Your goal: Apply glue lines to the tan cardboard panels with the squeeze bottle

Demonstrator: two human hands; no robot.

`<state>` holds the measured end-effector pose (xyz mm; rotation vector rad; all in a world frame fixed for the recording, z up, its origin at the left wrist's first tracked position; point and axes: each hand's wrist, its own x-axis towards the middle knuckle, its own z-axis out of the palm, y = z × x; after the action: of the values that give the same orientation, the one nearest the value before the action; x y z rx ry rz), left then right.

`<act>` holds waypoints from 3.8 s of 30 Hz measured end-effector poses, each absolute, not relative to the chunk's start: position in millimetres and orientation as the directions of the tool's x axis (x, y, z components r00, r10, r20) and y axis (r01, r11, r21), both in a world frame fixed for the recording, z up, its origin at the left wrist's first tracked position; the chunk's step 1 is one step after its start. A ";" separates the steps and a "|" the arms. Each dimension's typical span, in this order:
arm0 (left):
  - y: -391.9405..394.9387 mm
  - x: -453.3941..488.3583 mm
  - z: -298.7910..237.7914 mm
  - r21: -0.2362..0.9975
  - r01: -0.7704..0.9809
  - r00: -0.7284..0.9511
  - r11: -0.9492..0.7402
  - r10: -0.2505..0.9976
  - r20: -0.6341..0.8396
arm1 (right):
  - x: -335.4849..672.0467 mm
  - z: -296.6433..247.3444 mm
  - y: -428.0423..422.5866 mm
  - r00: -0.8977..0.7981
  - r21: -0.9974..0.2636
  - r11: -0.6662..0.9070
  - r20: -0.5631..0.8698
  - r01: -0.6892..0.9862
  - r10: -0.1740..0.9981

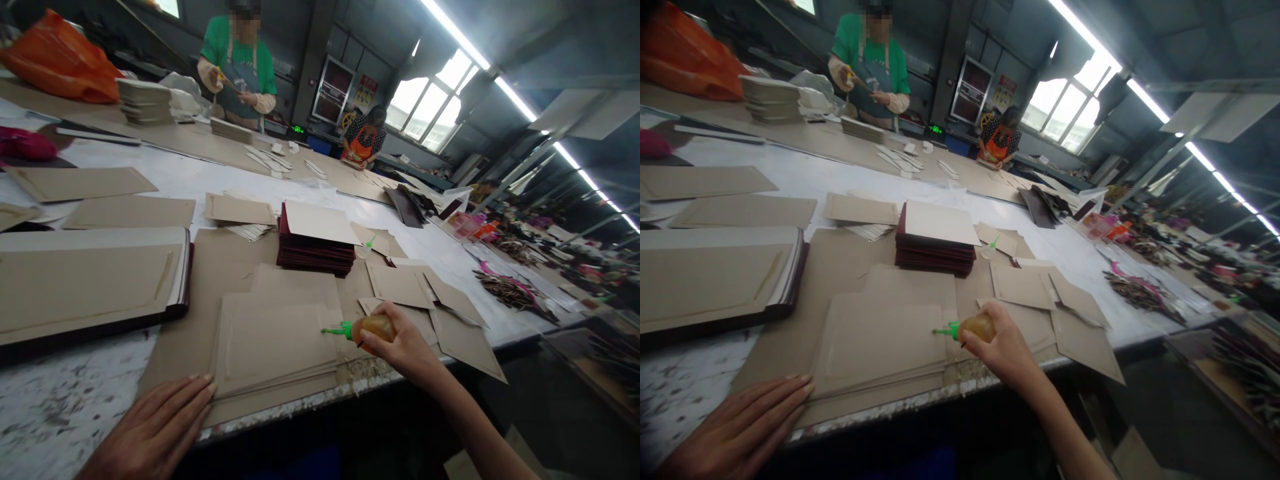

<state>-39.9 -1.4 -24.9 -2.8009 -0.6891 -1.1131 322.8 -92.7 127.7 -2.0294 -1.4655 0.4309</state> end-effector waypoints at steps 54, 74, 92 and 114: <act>-6.8 -33.5 -4.3 0.119 0.443 0.634 -0.889 0.404 0.660 | 228.1 101.0 -128.0 0.396 -0.670 -0.228 0.107 0.706 0.912; -6.0 -35.0 -0.3 0.066 0.439 0.627 -0.896 0.358 0.692 | 281.1 87.9 -154.1 0.772 -0.922 -0.320 -0.037 0.219 0.634; -0.5 -39.0 -9.5 0.019 0.439 0.662 -0.898 0.338 0.669 | 325.9 49.5 -70.8 0.617 -0.956 -0.076 0.122 0.285 0.778; 14.4 -44.7 -50.2 -0.043 0.407 0.663 -0.912 0.263 0.701 | 308.0 31.6 -124.5 0.634 -0.437 -0.473 0.384 0.765 0.671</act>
<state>-44.7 14.4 -50.2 -2.6824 -0.5466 -1.0843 308.0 -124.5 31.6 -2.2736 -1.1175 -0.2123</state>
